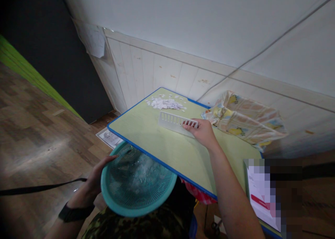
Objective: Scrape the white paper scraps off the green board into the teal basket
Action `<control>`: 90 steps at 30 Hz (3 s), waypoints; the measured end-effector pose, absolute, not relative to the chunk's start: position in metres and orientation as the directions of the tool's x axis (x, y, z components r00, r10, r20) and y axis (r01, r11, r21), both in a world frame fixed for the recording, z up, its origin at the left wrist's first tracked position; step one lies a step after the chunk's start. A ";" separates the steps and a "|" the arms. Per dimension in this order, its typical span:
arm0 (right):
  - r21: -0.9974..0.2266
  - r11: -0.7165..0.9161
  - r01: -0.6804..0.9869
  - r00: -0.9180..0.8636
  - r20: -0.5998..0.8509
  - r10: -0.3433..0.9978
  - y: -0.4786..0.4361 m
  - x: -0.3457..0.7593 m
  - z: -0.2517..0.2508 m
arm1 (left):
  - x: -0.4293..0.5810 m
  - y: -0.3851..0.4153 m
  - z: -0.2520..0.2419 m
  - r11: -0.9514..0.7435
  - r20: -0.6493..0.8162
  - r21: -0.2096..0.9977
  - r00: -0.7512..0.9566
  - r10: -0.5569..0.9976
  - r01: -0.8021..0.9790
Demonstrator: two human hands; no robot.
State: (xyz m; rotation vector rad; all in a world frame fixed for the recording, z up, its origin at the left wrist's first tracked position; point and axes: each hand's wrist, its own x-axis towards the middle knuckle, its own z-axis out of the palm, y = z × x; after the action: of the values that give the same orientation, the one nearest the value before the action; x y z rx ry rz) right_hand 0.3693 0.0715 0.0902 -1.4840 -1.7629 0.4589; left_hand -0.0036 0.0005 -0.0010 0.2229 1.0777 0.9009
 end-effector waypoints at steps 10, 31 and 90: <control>-0.758 0.271 0.593 0.007 0.341 0.940 0.074 0.358 0.086 | -0.003 0.001 -0.004 0.652 -0.674 0.545 0.187 0.714 -0.527; -0.742 0.269 0.614 -0.101 0.263 0.959 0.069 0.372 0.095 | -0.003 0.001 0.000 0.651 -0.677 0.549 0.178 0.714 -0.525; -0.926 0.054 0.375 -0.263 -0.050 0.963 0.062 0.381 0.099 | -0.002 -0.001 0.004 0.651 -0.675 0.556 0.177 0.716 -0.517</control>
State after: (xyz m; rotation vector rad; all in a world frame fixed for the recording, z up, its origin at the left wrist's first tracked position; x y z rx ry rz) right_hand 0.3808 0.0621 0.0992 -1.3501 -1.7077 1.1987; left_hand -0.0017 -0.0014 0.0036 0.2182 1.0823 0.8824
